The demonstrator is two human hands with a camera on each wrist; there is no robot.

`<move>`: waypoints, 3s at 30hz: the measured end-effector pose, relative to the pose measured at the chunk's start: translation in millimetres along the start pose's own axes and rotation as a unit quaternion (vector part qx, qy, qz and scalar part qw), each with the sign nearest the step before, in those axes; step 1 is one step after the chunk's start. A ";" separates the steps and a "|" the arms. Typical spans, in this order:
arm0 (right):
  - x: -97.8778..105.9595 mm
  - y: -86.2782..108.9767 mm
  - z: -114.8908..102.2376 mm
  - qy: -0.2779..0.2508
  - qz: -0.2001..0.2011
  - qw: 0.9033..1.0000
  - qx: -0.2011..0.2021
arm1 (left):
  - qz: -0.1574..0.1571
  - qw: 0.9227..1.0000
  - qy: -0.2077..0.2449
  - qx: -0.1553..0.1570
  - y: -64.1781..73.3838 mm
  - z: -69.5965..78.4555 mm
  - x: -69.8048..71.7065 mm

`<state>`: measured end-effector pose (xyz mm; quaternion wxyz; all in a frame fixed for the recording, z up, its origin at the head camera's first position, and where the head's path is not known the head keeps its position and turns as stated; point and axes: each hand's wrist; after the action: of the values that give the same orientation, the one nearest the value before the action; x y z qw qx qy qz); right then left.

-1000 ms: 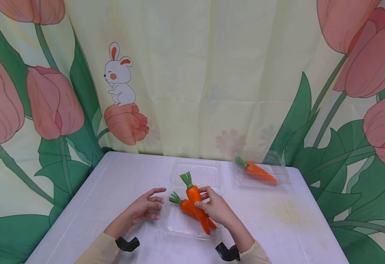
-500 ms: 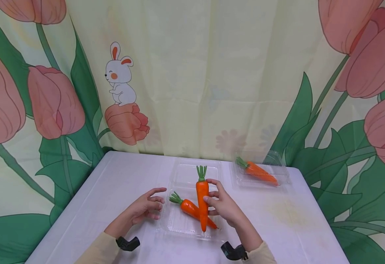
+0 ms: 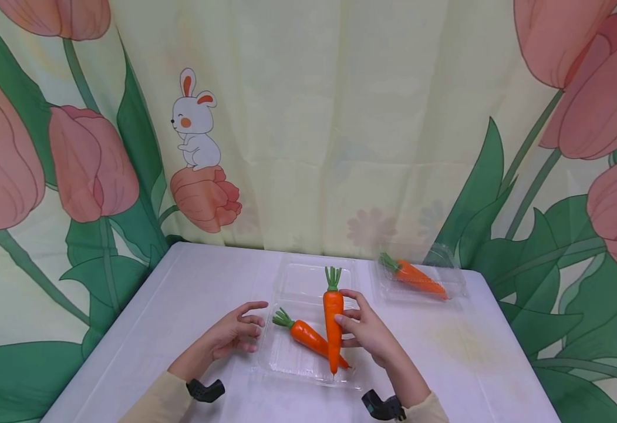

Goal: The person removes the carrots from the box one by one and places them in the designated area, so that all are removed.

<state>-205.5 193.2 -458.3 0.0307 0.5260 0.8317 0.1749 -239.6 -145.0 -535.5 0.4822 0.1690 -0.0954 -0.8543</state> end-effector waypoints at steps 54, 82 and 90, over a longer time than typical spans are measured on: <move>56.8 27.7 57.8 -0.009 0.055 0.997 -0.056 | -0.013 1.000 -0.003 0.000 1.9 -0.1 0.3; 75.1 33.1 89.5 0.014 0.126 0.988 -0.088 | -0.005 1.000 -0.010 0.002 4.1 0.1 -0.7; 70.7 31.3 99.3 0.004 0.138 0.986 -0.095 | -0.007 1.000 -0.008 0.002 2.6 -0.3 -0.5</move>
<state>-186.5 293.6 -531.8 0.0524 0.6295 0.7311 0.2578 -237.2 -145.9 -534.8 0.4750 0.1637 -0.1002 -0.8588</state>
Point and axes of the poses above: each hand's wrist, its own y-axis away from the middle knuckle, its own x-axis out of the back of the hand, z = x × y, and after that the axes turned 12 degrees about -z, right-handed
